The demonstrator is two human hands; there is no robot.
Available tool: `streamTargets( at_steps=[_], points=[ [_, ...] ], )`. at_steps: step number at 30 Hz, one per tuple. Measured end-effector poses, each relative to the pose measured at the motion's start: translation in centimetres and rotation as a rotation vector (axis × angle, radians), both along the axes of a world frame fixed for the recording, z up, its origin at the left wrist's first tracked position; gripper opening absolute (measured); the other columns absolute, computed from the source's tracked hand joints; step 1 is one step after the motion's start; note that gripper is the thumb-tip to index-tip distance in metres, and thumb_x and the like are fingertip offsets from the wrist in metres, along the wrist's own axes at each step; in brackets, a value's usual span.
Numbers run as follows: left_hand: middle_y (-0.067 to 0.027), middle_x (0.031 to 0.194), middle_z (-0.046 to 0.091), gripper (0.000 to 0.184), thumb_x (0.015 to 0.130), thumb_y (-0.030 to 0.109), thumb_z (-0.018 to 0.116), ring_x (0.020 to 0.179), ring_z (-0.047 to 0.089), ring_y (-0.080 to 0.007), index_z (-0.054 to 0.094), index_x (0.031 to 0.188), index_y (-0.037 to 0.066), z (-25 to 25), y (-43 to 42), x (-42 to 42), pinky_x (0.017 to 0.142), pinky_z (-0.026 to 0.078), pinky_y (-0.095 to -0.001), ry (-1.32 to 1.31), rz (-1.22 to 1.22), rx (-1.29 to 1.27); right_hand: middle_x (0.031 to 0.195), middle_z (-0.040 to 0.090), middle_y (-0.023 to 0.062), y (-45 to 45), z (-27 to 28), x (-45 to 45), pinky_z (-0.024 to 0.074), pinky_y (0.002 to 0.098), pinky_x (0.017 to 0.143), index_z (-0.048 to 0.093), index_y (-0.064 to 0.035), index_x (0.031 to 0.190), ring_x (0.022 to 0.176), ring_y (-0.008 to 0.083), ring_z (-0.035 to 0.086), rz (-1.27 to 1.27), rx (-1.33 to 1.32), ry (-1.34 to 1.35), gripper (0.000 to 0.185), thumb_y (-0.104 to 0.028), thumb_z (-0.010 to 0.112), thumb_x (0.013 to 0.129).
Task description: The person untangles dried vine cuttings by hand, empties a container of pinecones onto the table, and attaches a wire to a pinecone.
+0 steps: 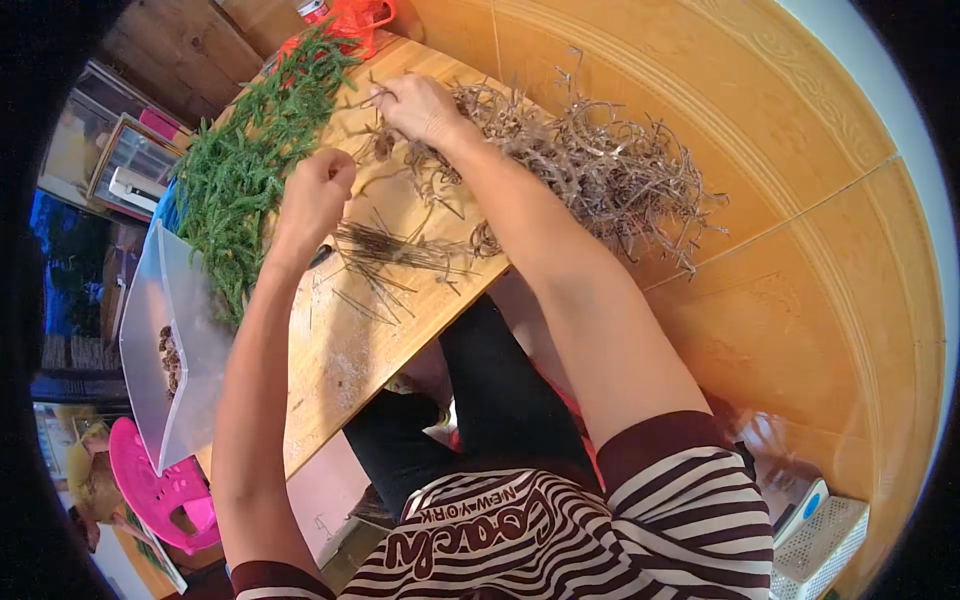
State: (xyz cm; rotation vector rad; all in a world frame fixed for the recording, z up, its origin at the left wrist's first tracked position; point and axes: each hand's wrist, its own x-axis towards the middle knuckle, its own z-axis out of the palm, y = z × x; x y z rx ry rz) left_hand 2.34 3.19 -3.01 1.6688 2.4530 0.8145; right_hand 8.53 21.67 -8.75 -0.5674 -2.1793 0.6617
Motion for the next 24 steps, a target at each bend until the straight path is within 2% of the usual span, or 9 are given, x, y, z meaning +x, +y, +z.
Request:
streamTargets(
  at_steps=[2,5,7,10,14,18,21,22,24],
  points=[
    [-0.0251,0.075,0.065,0.021,0.079,0.013,0.058,0.063,0.064,-0.0334,0.063,0.090,-0.005,-0.3,-0.3,-0.8,0.056,0.050,-0.0405,-0.118,0.033,0.030,0.068,0.062,0.0148,-0.2,-0.2,-0.2,0.0476,0.0387,0.061,0.067,-0.0038,0.088,0.063,0.0277,0.060,0.066,-0.202,0.107,0.035,-0.036,0.054,0.091],
    [-0.0122,0.068,0.064,0.023,0.085,0.019,0.059,0.053,0.058,-0.0186,0.062,0.088,-0.003,-0.2,0.6,-0.4,0.048,0.045,-0.0302,-0.706,0.106,0.062,0.063,0.059,0.0130,-0.2,-0.6,-0.3,0.0457,0.0370,0.059,0.064,-0.0019,0.082,0.059,0.0237,0.057,0.094,-0.173,0.142,0.036,-0.036,0.057,0.091],
    [-0.0093,0.068,0.062,0.024,0.088,0.022,0.059,0.052,0.055,-0.0155,0.062,0.088,-0.002,-0.5,1.2,-0.9,0.046,0.044,-0.0278,-0.779,0.098,0.051,0.060,0.057,0.0120,-0.5,-0.5,-0.2,0.0448,0.0362,0.058,0.062,-0.0010,0.078,0.057,0.0216,0.055,0.112,-0.163,0.159,0.037,-0.036,0.059,0.091],
    [-0.0034,0.069,0.059,0.029,0.092,0.028,0.058,0.048,0.049,-0.0094,0.060,0.087,-0.001,-0.7,2.1,-1.3,0.043,0.041,-0.0231,-0.920,0.070,0.030,0.068,0.061,0.0200,-0.9,-0.3,0.0,0.0481,0.0448,0.066,0.065,-0.0059,0.077,0.068,0.0386,0.061,0.076,-0.185,0.059,0.040,-0.043,0.056,0.089],
    [-0.0049,0.071,0.061,0.026,0.092,0.027,0.060,0.048,0.049,-0.0086,0.058,0.092,0.001,-0.8,2.5,-1.3,0.041,0.039,-0.0235,-0.933,0.054,-0.153,0.067,0.061,0.0192,-1.0,-0.6,-0.3,0.0476,0.0444,0.064,0.065,-0.0058,0.076,0.067,0.0381,0.060,0.118,-0.168,0.069,0.040,-0.043,0.056,0.089],
    [-0.0085,0.074,0.064,0.026,0.088,0.026,0.063,0.054,0.057,-0.0161,0.056,0.094,0.002,-2.1,3.4,-0.2,0.047,0.044,-0.0308,-0.797,0.020,-0.020,0.067,0.062,0.0186,-1.2,-0.2,-0.1,0.0481,0.0452,0.064,0.065,-0.0061,0.076,0.067,0.0377,0.061,0.086,-0.191,0.022,0.041,-0.044,0.055,0.089],
    [-0.0235,0.081,0.065,0.028,0.081,0.017,0.060,0.069,0.064,-0.0364,0.053,0.101,-0.002,-3.4,3.8,-0.2,0.064,0.049,-0.0458,0.036,-0.032,0.250,0.069,0.062,0.0183,-1.3,-0.3,-0.2,0.0486,0.0460,0.065,0.065,-0.0068,0.077,0.069,0.0377,0.062,0.086,-0.228,0.060,0.039,-0.042,0.055,0.089],
    [-0.0235,0.081,0.065,0.028,0.081,0.017,0.060,0.069,0.064,-0.0364,0.053,0.101,-0.002,-3.3,3.9,0.1,0.064,0.049,-0.0458,0.034,-0.031,0.252,0.070,0.063,0.0181,-1.2,-0.3,-0.2,0.0488,0.0463,0.065,0.066,-0.0072,0.077,0.070,0.0377,0.062,0.081,-0.242,0.078,0.038,-0.041,0.055,0.089],
    [-0.0278,0.086,0.064,0.028,0.081,0.016,0.058,0.081,0.062,-0.0433,0.054,0.101,-0.002,-2.6,3.8,0.6,0.073,0.048,-0.0504,0.110,0.023,0.046,0.071,0.063,0.0181,-1.1,-0.7,-0.2,0.0490,0.0464,0.065,0.066,-0.0075,0.077,0.071,0.0379,0.062,0.062,-0.181,0.063,0.036,-0.040,0.056,0.088]
  ],
)
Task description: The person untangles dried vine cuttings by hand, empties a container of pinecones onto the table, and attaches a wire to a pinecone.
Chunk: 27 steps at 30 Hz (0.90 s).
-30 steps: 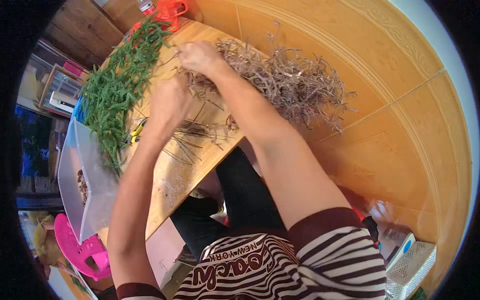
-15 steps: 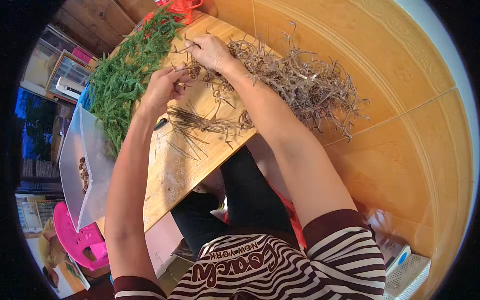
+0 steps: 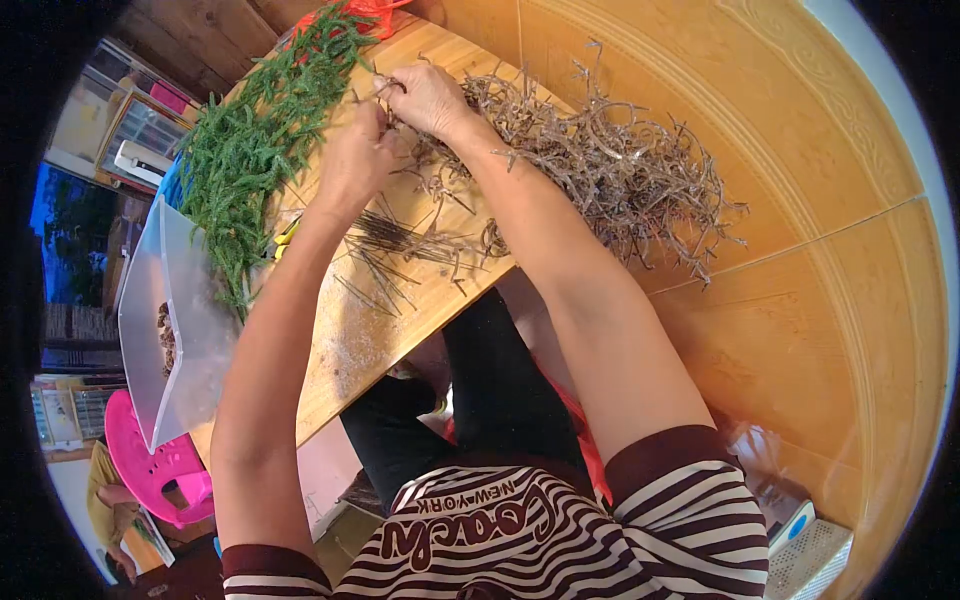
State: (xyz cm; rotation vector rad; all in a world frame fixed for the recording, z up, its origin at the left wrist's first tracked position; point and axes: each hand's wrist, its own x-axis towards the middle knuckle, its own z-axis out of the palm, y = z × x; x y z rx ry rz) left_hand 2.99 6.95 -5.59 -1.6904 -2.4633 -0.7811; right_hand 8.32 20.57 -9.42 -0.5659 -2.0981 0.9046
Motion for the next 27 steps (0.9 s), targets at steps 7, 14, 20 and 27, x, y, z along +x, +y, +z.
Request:
streamTargets(
  at_steps=[7,14,20,27],
  points=[
    [-0.0304,0.087,0.063,0.025,0.079,0.016,0.056,0.085,0.062,-0.0456,0.060,0.091,-0.005,0.4,0.5,0.4,0.076,0.048,-0.0511,0.107,-0.031,-0.215,0.079,0.065,0.0178,0.0,0.2,0.2,0.0494,0.0468,0.069,0.067,-0.0095,0.083,0.077,0.0384,0.063,-0.012,0.071,-0.143,0.031,-0.037,0.055,0.086],
    [-0.0296,0.079,0.061,0.026,0.078,0.016,0.055,0.077,0.063,-0.0404,0.061,0.079,-0.009,3.8,-1.5,2.7,0.071,0.049,-0.0456,0.003,-0.066,-0.356,0.090,0.066,0.0179,1.5,-0.3,0.0,0.0487,0.0478,0.076,0.067,-0.0106,0.093,0.085,0.0378,0.063,-0.082,0.094,-0.143,0.035,-0.040,0.048,0.090],
    [-0.0157,0.085,0.067,0.022,0.084,0.009,0.056,0.080,0.063,-0.0211,0.061,0.101,-0.003,11.8,-11.6,0.7,0.075,0.048,-0.0314,-0.234,-0.101,0.012,0.088,0.066,0.0191,2.5,-0.6,-0.2,0.0481,0.0463,0.076,0.067,-0.0094,0.094,0.086,0.0380,0.063,-0.111,0.059,-0.068,0.039,-0.044,0.048,0.090],
    [-0.0101,0.114,0.060,0.033,0.096,0.018,0.050,0.105,0.055,-0.0173,0.055,0.124,0.002,16.4,-29.1,-12.7,0.088,0.043,-0.0271,0.142,0.468,-0.207,0.085,0.065,0.0211,3.0,-0.1,-0.6,0.0472,0.0445,0.074,0.066,-0.0062,0.094,0.086,0.0389,0.063,-0.049,-0.068,0.174,0.046,-0.049,0.050,0.090]
  ],
)
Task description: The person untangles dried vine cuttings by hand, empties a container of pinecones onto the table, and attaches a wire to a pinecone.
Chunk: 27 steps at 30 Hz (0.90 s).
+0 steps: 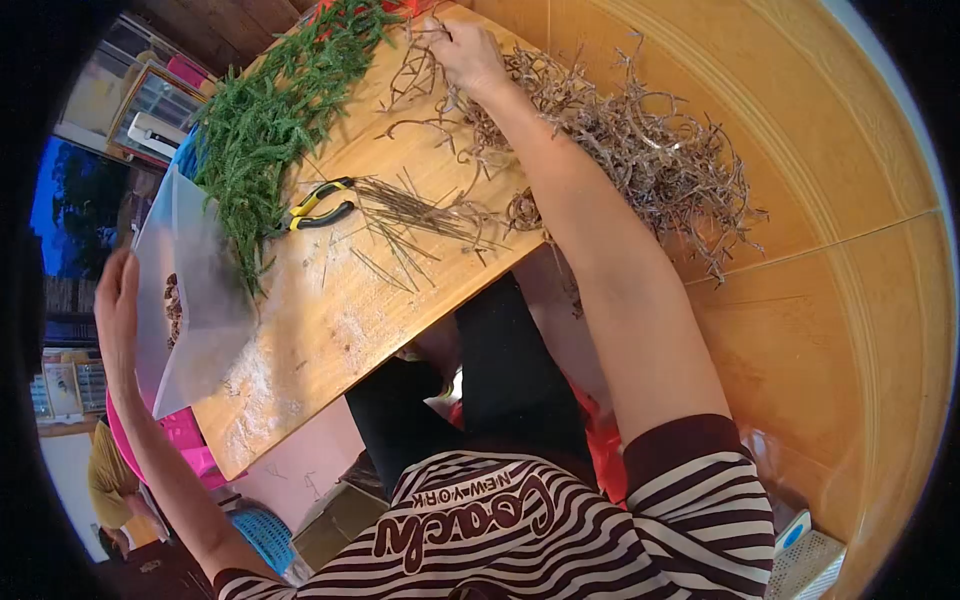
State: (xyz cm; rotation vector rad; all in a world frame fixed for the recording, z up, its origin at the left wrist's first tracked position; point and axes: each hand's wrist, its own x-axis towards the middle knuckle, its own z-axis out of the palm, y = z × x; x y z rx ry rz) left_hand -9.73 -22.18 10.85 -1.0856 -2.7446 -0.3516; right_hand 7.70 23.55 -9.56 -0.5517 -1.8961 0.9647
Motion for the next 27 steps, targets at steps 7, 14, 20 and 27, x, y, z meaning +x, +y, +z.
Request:
streamTargets(
  at_steps=[7,14,20,27],
  points=[
    [-0.0185,0.131,0.052,0.038,0.095,0.020,0.052,0.126,0.045,-0.0315,0.053,0.127,0.001,-1.8,-2.6,2.7,0.103,0.036,-0.0376,0.310,-0.069,-0.043,0.073,0.058,0.0122,-0.6,1.2,-0.4,0.0431,0.0364,0.063,0.058,0.0023,0.091,0.070,0.0171,0.055,0.082,0.110,-0.373,0.031,-0.028,0.052,0.091],
    [-0.0173,0.127,0.051,0.038,0.080,0.015,0.067,0.113,0.051,-0.0364,0.058,0.115,0.005,-8.1,16.8,19.4,0.094,0.044,-0.0434,0.034,-1.022,0.039,0.083,0.064,0.0165,-0.9,4.1,-1.0,0.0453,0.0384,0.069,0.061,0.0003,0.099,0.078,0.0224,0.060,0.283,0.114,-0.663,0.031,-0.029,0.053,0.089],
    [-0.0191,0.117,0.054,0.036,0.082,0.020,0.061,0.110,0.051,-0.0353,0.058,0.114,0.004,-14.5,27.9,18.4,0.092,0.044,-0.0414,0.180,-1.019,-0.020,0.101,0.065,0.0198,-0.4,8.3,0.0,0.0480,0.0379,0.076,0.060,-0.0002,0.114,0.092,0.0268,0.062,0.448,0.173,-0.877,0.047,-0.038,0.057,0.086],
    [-0.0149,0.116,0.057,0.036,0.080,0.017,0.059,0.113,0.052,-0.0315,0.059,0.114,0.004,-15.9,28.0,16.0,0.093,0.043,-0.0420,0.105,-0.925,-0.070,0.120,0.057,0.0217,-2.5,17.2,7.8,0.0434,0.0412,0.095,0.054,-0.0089,0.125,0.111,0.0316,0.056,0.279,0.320,-1.107,0.056,-0.043,0.064,0.082]
  ],
)
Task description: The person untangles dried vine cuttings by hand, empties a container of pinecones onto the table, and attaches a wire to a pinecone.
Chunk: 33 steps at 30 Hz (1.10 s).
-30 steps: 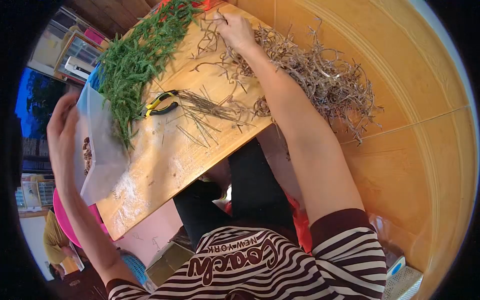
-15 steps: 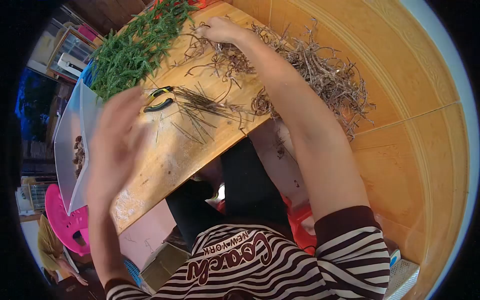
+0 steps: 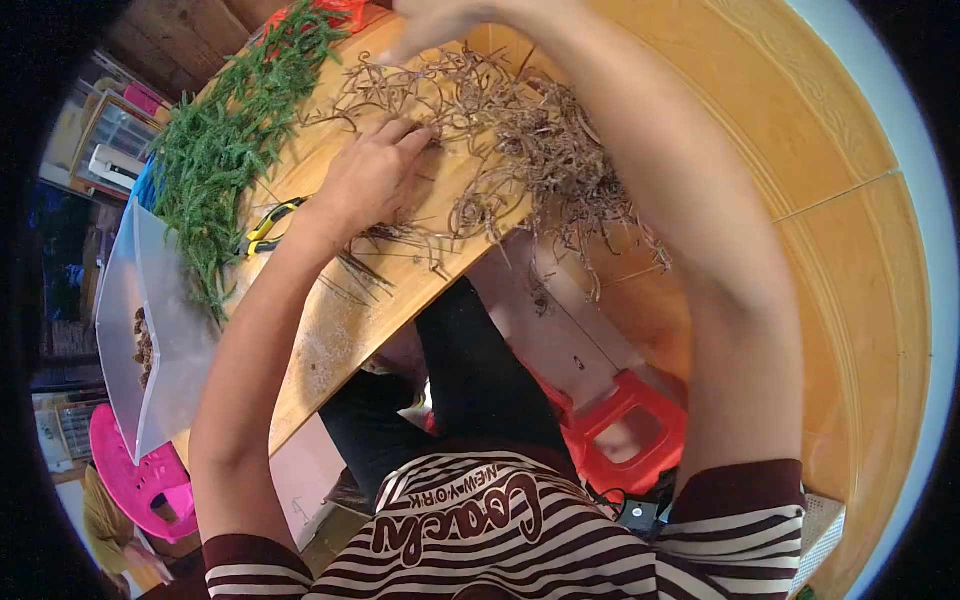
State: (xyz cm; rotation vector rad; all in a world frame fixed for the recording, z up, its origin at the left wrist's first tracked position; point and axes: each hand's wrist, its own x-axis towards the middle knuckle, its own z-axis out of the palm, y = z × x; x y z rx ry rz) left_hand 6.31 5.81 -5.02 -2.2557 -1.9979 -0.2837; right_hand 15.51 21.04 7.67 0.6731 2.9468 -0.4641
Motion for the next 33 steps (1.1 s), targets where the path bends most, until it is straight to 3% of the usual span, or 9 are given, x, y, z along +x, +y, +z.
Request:
streamTargets(
  at_steps=[2,3,6,10,13,23,26,30,33],
  points=[
    [-0.0141,0.113,0.058,0.034,0.079,0.018,0.058,0.115,0.052,-0.0301,0.060,0.111,0.006,-0.5,-0.1,-0.3,0.093,0.043,-0.0452,-0.023,-0.006,0.040,0.123,0.053,0.0251,-0.1,-0.2,4.4,0.0429,0.0402,0.095,0.048,0.0000,0.127,0.113,0.0334,0.053,-0.068,0.045,0.073,0.071,-0.047,0.067,0.077],
    [-0.0141,0.113,0.058,0.034,0.079,0.018,0.058,0.115,0.052,-0.0301,0.060,0.111,0.006,-0.7,-0.1,-0.5,0.093,0.043,-0.0452,-0.027,-0.009,0.039,0.138,0.041,0.0280,0.0,0.0,6.6,0.0373,0.0380,0.104,0.034,0.0058,0.139,0.127,0.0357,0.043,-0.096,-0.013,-0.038,0.098,-0.056,0.070,0.072],
    [-0.0147,0.111,0.060,0.034,0.079,0.017,0.059,0.112,0.054,-0.0319,0.060,0.111,0.006,-1.0,0.5,-1.1,0.091,0.045,-0.0444,0.001,-0.032,0.063,0.139,0.037,0.0311,-1.3,0.1,10.3,0.0299,0.0395,0.110,0.029,0.0089,0.139,0.131,0.0395,0.036,-0.062,-0.100,-0.282,0.102,-0.057,0.070,0.072],
    [-0.0155,0.107,0.061,0.032,0.080,0.017,0.059,0.106,0.057,-0.0340,0.060,0.110,0.005,-0.3,1.2,-1.9,0.088,0.047,-0.0435,0.029,0.042,0.014,0.139,0.037,0.0295,-0.3,-6.3,13.0,0.0287,0.0394,0.111,0.029,0.0062,0.140,0.130,0.0406,0.038,-0.111,0.250,-0.342,0.094,-0.051,0.067,0.076],
    [-0.0162,0.107,0.061,0.030,0.081,0.016,0.059,0.102,0.058,-0.0353,0.061,0.109,0.004,0.1,1.0,-2.4,0.087,0.048,-0.0435,-0.052,0.043,0.062,0.110,0.062,0.0247,0.5,-9.2,12.7,0.0389,0.0437,0.101,0.050,0.0056,0.122,0.114,0.0339,0.055,-0.060,0.390,0.139,0.061,-0.036,0.066,0.081],
    [-0.0178,0.103,0.064,0.026,0.086,0.019,0.056,0.093,0.060,-0.0387,0.060,0.105,0.002,1.8,-0.9,0.4,0.082,0.048,-0.0461,-0.134,-0.223,0.435,0.092,0.063,0.0224,0.6,-8.4,9.2,0.0473,0.0454,0.082,0.056,0.0020,0.115,0.094,0.0333,0.062,-0.015,0.181,0.055,0.043,-0.024,0.061,0.081],
    [-0.0169,0.081,0.065,0.021,0.084,0.013,0.055,0.077,0.060,-0.0402,0.060,0.101,0.001,2.2,-0.8,1.4,0.075,0.048,-0.0470,-0.398,0.089,-0.047,0.084,0.062,0.0207,1.5,-6.5,8.9,0.0485,0.0469,0.076,0.060,0.0029,0.105,0.085,0.0338,0.062,0.061,0.201,0.156,0.034,-0.023,0.060,0.083],
    [-0.0129,0.062,0.060,0.015,0.086,0.009,0.054,0.061,0.059,-0.0318,0.062,0.094,-0.001,1.7,1.3,-0.3,0.061,0.048,-0.0419,-0.699,0.223,-0.234,0.097,0.066,0.0231,0.9,-2.9,7.8,0.0498,0.0430,0.080,0.066,-0.0030,0.107,0.093,0.0319,0.064,-0.022,0.137,-0.002,0.035,-0.028,0.063,0.083],
    [-0.0109,0.064,0.061,0.015,0.088,0.012,0.055,0.059,0.059,-0.0237,0.063,0.090,0.000,2.3,2.0,-0.5,0.054,0.044,-0.0366,-0.988,0.295,-0.397,0.095,0.065,0.0239,1.4,-1.9,8.0,0.0500,0.0432,0.079,0.065,-0.0015,0.103,0.092,0.0326,0.063,0.244,0.139,0.322,0.029,-0.021,0.061,0.082]
  ],
)
